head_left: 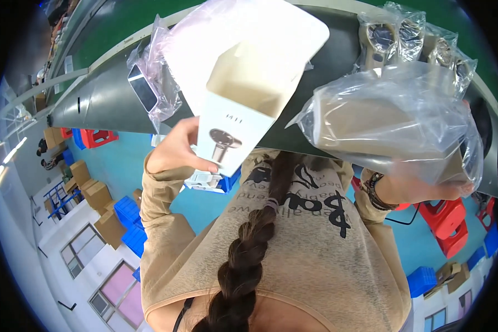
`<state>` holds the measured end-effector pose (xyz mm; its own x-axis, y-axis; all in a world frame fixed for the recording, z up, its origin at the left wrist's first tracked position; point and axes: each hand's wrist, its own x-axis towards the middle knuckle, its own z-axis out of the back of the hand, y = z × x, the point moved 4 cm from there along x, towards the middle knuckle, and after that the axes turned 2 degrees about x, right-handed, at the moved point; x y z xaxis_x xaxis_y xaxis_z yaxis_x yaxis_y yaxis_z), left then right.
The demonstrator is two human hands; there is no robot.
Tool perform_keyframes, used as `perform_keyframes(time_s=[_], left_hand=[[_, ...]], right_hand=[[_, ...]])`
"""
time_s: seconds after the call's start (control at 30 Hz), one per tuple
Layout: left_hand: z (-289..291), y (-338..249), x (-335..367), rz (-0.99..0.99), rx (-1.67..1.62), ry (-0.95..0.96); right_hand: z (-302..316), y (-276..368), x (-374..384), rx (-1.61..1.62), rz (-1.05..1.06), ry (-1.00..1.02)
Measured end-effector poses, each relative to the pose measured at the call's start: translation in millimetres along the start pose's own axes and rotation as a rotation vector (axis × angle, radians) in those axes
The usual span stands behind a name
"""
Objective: Packing small handheld fans into individual product boxes along an assembly line.
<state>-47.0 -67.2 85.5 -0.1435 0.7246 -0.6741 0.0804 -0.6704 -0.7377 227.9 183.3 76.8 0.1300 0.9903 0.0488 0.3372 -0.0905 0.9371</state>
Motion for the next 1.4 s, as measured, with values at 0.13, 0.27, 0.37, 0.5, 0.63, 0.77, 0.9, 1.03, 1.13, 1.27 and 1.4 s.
perform_keyframes(time_s=[0.13,0.27,0.37,0.5,0.63,0.77,0.9,1.03,1.13,1.27,1.4], left_hand=[[-29,13,6,0.164,-0.433,0.222],[-45,19,10,0.233,-0.289,0.334],[-50,5,11,0.169,-0.141,0.331],[-48,-7,12,0.066,0.029,0.214],[-51,-6,7,-0.01,0.076,0.108],[-48,-4,14,-0.035,0.091,0.218],[-54,7,17,0.027,0.118,0.326],[-61,1,20,-0.055,0.101,0.332],[-67,-4,17,-0.08,0.132,0.248],[-69,0,15,-0.118,0.198,0.171],[-71,6,24,-0.083,0.078,0.344]], right_hand=[[22,-16,13,0.88,-0.397,0.509],[31,-25,21,0.301,-0.179,0.071],[34,-21,29,-0.016,0.114,-0.023],[23,-4,20,-0.7,1.035,0.034],[5,12,23,-0.572,0.99,0.163],[-37,27,13,-0.202,0.365,0.599],[-56,20,-6,0.122,-0.133,0.897],[-64,25,11,-0.193,0.094,1.282],[-63,28,11,-0.547,0.333,1.577],[-58,14,18,-0.617,0.185,1.365],[-68,9,32,-0.441,0.122,1.619]])
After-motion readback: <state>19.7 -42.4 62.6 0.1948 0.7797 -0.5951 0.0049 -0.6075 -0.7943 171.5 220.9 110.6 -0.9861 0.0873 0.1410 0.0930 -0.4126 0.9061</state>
